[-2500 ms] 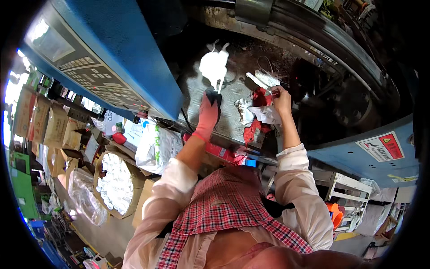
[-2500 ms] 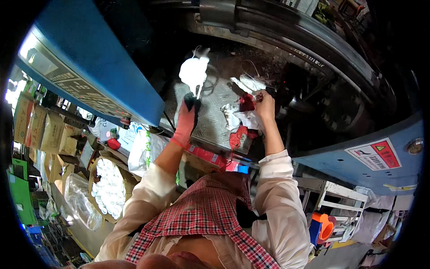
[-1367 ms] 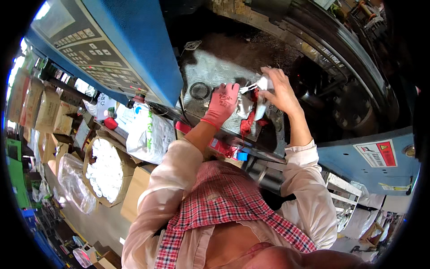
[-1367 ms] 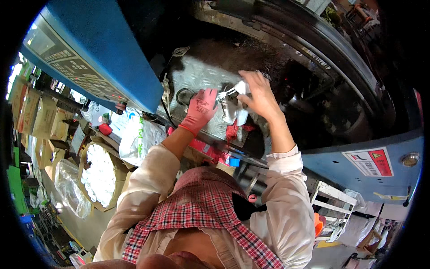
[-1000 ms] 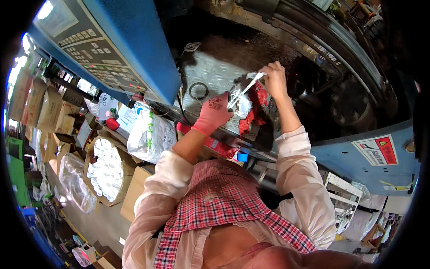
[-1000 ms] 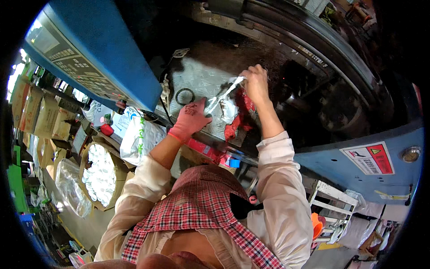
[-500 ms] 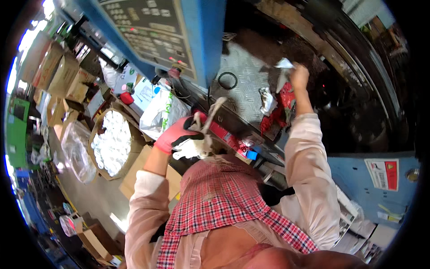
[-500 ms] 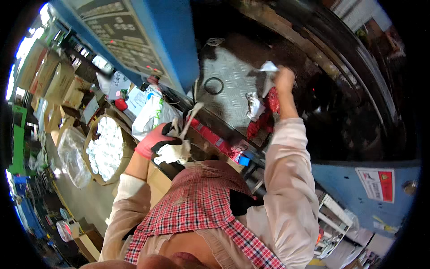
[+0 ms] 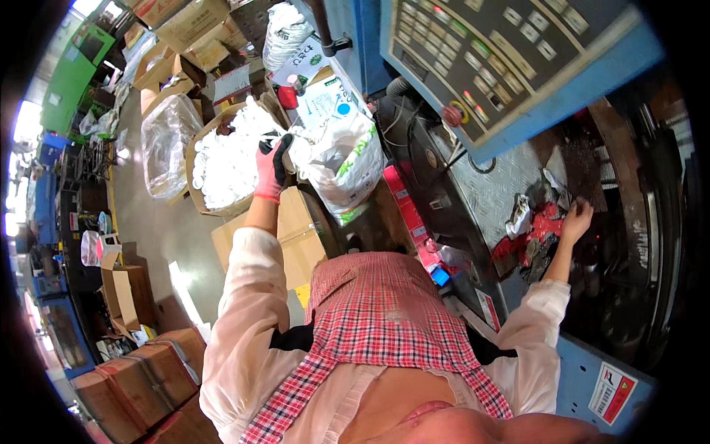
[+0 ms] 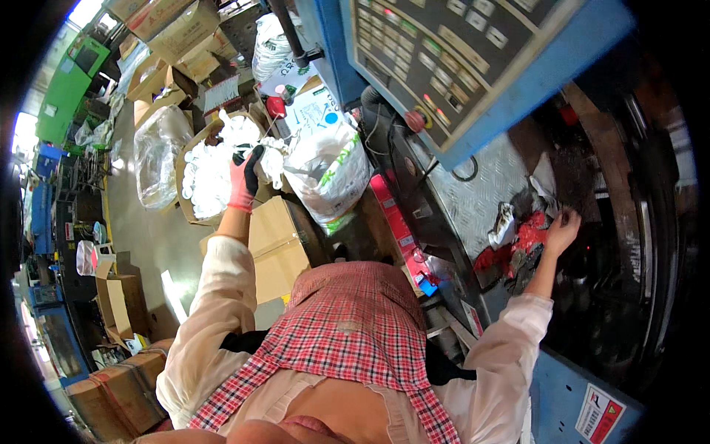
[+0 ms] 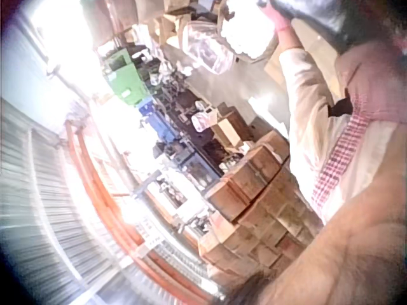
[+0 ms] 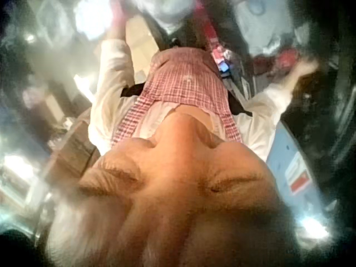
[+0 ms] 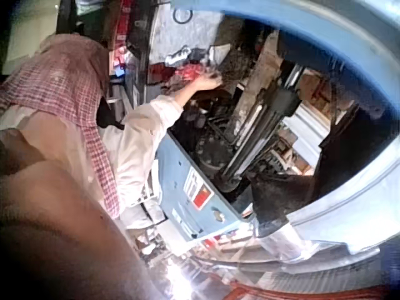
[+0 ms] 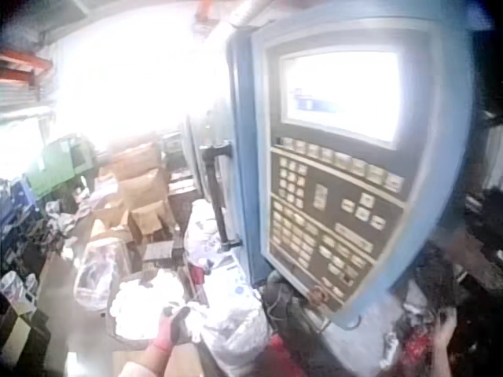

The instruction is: The person removes white plastic caps from a machine and places them into a cardboard box. They then pick up blue plastic caps and attach them to the white caps, stacking the assembled units in the box.

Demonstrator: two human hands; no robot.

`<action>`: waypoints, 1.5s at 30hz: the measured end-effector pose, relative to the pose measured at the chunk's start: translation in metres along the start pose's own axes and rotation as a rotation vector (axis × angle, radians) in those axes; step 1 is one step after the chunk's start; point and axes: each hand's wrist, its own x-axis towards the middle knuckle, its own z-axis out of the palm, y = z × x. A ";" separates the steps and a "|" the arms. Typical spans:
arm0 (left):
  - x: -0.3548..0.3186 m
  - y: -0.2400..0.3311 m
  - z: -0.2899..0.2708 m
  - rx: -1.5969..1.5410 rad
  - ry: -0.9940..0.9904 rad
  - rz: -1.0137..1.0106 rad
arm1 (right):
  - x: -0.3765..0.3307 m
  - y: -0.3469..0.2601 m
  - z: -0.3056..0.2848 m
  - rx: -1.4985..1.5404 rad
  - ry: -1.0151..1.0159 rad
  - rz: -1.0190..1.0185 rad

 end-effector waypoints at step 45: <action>-0.033 -0.016 0.003 -0.506 0.164 -0.133 | -0.221 -0.277 0.040 0.597 -1.092 -0.258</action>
